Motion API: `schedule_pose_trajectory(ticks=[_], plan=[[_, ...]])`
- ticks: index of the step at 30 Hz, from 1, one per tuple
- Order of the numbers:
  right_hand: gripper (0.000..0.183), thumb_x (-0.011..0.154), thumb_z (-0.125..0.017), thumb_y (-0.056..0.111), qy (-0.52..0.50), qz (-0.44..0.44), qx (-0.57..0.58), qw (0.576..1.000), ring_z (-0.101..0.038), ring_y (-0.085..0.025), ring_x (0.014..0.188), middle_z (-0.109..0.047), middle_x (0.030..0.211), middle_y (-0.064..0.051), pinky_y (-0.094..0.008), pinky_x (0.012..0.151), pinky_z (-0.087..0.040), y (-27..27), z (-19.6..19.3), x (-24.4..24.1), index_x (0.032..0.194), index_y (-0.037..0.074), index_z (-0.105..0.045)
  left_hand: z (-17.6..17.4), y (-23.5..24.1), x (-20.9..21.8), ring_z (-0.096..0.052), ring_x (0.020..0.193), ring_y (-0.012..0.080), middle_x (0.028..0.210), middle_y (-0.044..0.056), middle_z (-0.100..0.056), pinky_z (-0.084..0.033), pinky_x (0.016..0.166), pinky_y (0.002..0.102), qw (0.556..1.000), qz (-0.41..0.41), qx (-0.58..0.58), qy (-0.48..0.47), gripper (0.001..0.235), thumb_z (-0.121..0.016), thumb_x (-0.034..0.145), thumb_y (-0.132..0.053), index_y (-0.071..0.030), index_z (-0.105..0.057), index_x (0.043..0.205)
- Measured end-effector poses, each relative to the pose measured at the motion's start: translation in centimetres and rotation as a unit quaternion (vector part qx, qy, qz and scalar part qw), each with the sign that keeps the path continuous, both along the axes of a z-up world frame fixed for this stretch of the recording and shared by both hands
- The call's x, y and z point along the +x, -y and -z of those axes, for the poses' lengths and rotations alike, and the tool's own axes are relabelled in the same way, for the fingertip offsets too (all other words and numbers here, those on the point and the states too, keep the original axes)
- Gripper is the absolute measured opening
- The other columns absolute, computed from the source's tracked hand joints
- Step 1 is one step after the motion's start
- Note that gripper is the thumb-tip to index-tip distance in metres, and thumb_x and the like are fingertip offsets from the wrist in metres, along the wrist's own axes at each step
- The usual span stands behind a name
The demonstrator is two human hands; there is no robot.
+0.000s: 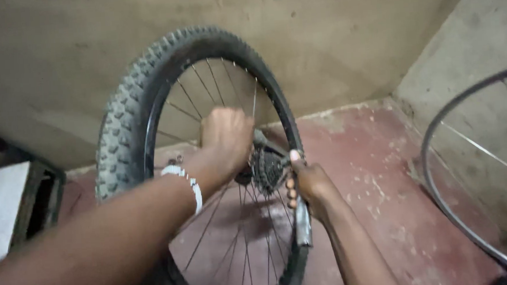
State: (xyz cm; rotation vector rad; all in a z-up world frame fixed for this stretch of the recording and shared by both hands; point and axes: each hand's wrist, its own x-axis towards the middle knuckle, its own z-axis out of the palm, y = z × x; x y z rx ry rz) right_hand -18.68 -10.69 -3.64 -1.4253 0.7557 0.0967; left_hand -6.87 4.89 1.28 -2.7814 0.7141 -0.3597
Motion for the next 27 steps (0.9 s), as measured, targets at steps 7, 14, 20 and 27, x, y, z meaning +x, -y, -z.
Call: schedule_pose_trajectory(ticks=[7, 14, 20, 27], plan=[[0.066, 0.108, -0.047, 0.046, -0.028, 0.014, -0.025, 0.999, -0.054, -0.03, 0.033, -0.051, 0.046, -0.019, -0.044, 0.034, -0.054, -2.2, -3.4, -1.4, 0.07, -0.007, -0.057, -5.4, -0.8, -0.9, -0.06, 0.116, 0.0256, 0.093, -0.001, -0.082, -0.031, 0.105, 0.044, 0.966, 0.153, 0.205, 0.046, 0.045, -0.066, 0.086, -0.065, -0.025, -0.081, 0.097], [0.046, 0.107, -0.045, 0.042, -0.055, 0.051, 0.06, 0.995, -0.057, -0.027, 0.044, -0.05, 0.065, -0.01, -0.049, 0.04, -0.061, -2.7, -3.1, -0.9, 0.1, -0.003, -0.053, -4.7, -1.5, 0.7, -0.078, 0.093, 0.0309, 0.088, 0.011, -0.08, -0.051, 0.096, 0.05, 0.983, 0.163, 0.029, -0.076, 0.06, -0.071, 0.079, -0.071, -0.014, -0.076, 0.099], [0.047, 0.11, -0.04, 0.046, -0.017, 0.031, 0.054, 0.998, -0.05, -0.023, 0.04, -0.045, 0.063, -0.009, -0.045, 0.032, -0.055, -3.5, -4.1, -2.0, 0.093, 0.003, -0.046, -4.5, -0.9, 1.1, -0.079, 0.087, 0.0315, 0.084, 0.01, -0.08, -0.054, 0.093, 0.054, 0.984, 0.158, 0.038, -0.079, 0.055, -0.073, 0.081, -0.066, -0.013, -0.08, 0.091], [0.043, 0.107, -0.045, 0.044, -0.016, 0.068, 0.1, 0.993, -0.049, -0.024, 0.037, -0.044, 0.057, -0.007, -0.046, 0.031, -0.055, -2.3, -0.4, -0.7, 0.088, 0.005, -0.044, -4.6, -0.2, 0.6, -0.078, 0.095, 0.0332, 0.087, 0.01, -0.08, -0.051, 0.097, 0.064, 0.986, 0.116, 0.008, -0.121, 0.047, -0.074, 0.08, -0.057, -0.014, -0.081, 0.095]])
